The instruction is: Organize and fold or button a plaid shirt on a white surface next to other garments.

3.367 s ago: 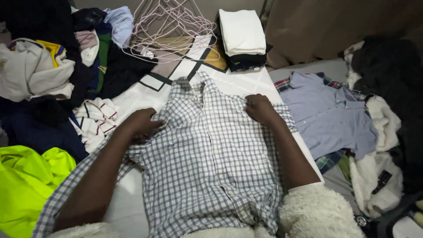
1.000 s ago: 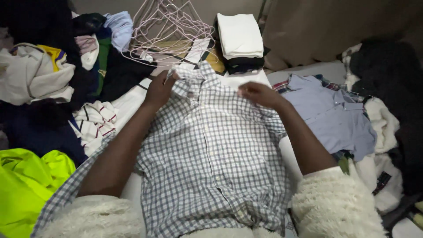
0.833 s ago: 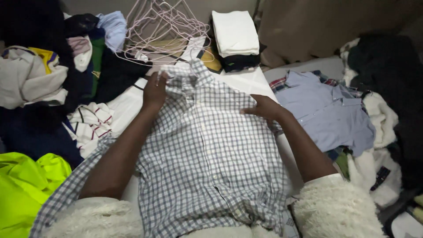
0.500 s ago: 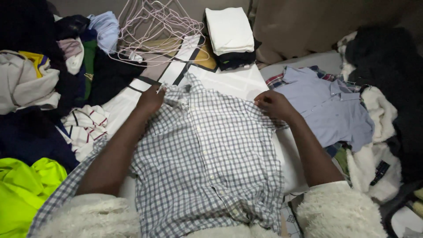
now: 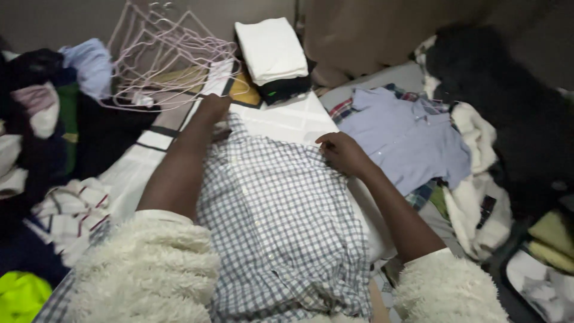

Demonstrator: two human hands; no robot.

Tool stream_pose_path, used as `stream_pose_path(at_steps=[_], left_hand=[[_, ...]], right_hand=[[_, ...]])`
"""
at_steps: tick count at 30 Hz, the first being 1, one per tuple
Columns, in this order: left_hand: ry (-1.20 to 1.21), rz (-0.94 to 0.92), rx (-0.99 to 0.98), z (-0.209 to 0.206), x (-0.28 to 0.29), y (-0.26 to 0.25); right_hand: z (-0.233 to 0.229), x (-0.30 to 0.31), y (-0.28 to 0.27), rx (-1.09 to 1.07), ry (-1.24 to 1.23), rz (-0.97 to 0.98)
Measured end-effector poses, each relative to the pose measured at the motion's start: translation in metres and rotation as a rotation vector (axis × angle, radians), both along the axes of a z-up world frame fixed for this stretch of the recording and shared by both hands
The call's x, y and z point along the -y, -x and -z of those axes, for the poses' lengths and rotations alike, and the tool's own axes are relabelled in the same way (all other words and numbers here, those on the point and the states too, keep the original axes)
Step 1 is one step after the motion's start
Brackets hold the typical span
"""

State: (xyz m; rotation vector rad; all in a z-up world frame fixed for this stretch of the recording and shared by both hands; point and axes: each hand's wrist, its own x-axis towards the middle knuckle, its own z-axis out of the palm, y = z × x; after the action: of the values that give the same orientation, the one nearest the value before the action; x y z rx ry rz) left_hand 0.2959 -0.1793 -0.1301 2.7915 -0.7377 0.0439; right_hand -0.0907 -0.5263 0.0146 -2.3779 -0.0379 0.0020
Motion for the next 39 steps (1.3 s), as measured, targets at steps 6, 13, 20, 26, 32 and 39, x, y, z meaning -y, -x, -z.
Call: stream_pose_path(at_steps=[6,13,20,26,32,39], left_hand=[[-0.018,-0.043,-0.532,-0.032,0.022,0.001],[-0.208,-0.079,-0.315,-0.048,0.019,0.035],[-0.107,-0.021,-0.317,-0.023,0.021,0.026],[-0.152,0.223,-0.115,-0.041,0.005,0.014],[0.711,-0.138,-0.064,-0.118,0.010,0.093],[1.262,-0.134,-0.165,-0.099,0.032,0.088]], right_hand=[[-0.007,-0.003,0.018,-0.010,-0.045,0.016],[0.002,0.002,0.010,0.181,-0.011,-0.144],[-0.003,-0.003,0.012,0.081,0.016,-0.132],[-0.001,-0.008,0.009,0.105,0.097,-0.135],[0.020,0.000,0.009,0.094,0.171,-0.123],[0.024,-0.006,0.019,0.192,0.187,-0.054]])
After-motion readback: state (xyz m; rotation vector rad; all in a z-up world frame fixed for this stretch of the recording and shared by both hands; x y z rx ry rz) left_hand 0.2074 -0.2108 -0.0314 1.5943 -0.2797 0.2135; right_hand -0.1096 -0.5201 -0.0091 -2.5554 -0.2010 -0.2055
